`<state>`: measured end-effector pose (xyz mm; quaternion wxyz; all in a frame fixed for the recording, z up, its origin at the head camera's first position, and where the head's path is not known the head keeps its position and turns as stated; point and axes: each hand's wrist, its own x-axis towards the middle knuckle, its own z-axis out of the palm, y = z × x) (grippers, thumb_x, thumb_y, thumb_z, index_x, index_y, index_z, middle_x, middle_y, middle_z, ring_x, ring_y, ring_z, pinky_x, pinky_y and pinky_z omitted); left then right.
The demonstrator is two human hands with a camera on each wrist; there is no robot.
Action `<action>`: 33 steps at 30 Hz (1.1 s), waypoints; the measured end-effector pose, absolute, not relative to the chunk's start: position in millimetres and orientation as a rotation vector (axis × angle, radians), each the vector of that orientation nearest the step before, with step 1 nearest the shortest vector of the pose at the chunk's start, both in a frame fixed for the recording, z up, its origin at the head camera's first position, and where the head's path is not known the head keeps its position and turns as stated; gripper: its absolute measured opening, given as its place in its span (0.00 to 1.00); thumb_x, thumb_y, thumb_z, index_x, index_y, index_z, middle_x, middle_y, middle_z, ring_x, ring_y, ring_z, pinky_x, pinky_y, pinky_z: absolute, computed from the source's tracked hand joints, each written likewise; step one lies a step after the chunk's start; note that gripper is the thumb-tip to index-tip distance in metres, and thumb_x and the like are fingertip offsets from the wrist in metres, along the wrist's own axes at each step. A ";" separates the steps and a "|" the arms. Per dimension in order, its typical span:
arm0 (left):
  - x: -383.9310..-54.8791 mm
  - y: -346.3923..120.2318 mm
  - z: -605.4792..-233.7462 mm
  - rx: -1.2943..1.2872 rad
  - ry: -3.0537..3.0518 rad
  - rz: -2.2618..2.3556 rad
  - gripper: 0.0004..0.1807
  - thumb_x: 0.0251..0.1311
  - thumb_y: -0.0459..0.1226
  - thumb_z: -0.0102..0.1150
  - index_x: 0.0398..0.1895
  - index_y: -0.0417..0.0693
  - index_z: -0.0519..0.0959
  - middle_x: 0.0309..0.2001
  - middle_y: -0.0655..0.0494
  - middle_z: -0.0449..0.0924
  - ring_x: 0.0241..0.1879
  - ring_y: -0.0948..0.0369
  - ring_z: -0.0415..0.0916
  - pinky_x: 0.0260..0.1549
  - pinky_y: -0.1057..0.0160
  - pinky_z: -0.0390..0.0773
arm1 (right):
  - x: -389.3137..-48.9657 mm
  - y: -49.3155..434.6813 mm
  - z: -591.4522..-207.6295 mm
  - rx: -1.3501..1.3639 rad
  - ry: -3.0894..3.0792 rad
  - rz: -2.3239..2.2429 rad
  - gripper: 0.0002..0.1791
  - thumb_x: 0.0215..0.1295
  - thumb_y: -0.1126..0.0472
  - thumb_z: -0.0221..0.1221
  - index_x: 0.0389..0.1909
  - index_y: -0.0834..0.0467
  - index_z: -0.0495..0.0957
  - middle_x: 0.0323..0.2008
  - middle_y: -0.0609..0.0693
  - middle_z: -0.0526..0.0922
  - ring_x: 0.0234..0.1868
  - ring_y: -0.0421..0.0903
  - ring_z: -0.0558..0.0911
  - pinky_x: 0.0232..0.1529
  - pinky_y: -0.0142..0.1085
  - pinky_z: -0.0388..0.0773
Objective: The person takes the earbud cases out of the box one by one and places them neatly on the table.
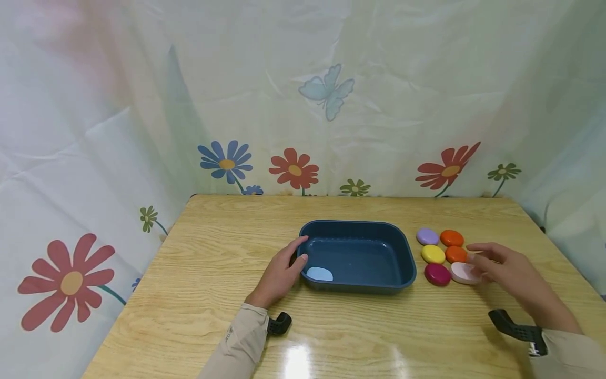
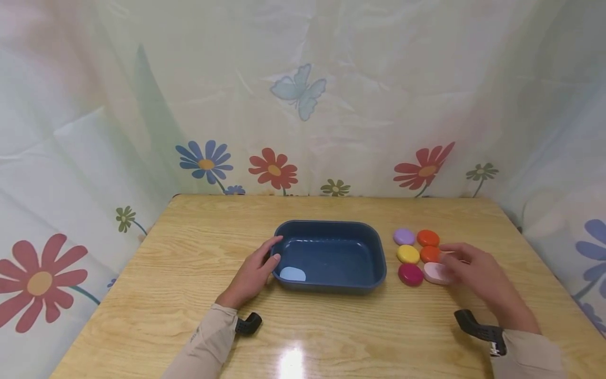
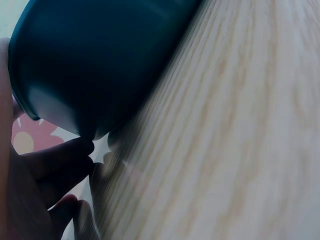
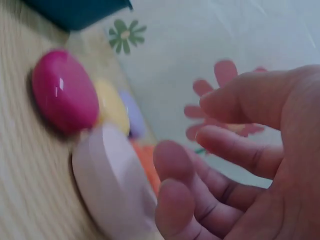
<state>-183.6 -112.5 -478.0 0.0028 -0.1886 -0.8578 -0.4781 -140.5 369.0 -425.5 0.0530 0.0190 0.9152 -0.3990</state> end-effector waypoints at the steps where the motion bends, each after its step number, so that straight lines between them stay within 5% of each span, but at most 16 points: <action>1: -183.5 -112.7 -478.5 -0.593 -2.688 -1.497 0.27 0.76 0.51 0.46 0.76 0.67 0.63 0.73 0.63 0.63 0.73 0.61 0.58 0.70 0.51 0.61 | -141.8 364.6 -424.7 0.040 2.779 -1.240 0.35 0.78 0.45 0.49 0.70 0.70 0.62 0.53 0.67 0.78 0.39 0.45 0.81 0.36 0.36 0.83; 16: -184.6 -113.4 -478.6 -0.604 -2.678 -1.492 0.27 0.76 0.51 0.46 0.76 0.66 0.64 0.73 0.62 0.63 0.73 0.60 0.58 0.70 0.51 0.60 | -166.6 296.8 -396.3 -0.218 2.638 -1.482 0.29 0.74 0.45 0.56 0.66 0.59 0.70 0.51 0.64 0.78 0.45 0.58 0.81 0.40 0.43 0.83; 33: -185.0 -114.2 -480.9 -0.603 -2.690 -1.490 0.27 0.76 0.52 0.46 0.76 0.65 0.63 0.73 0.61 0.62 0.73 0.59 0.58 0.70 0.49 0.61 | -209.4 220.3 -389.9 -0.530 2.391 -1.416 0.28 0.73 0.52 0.59 0.66 0.65 0.70 0.47 0.65 0.81 0.46 0.62 0.81 0.43 0.46 0.82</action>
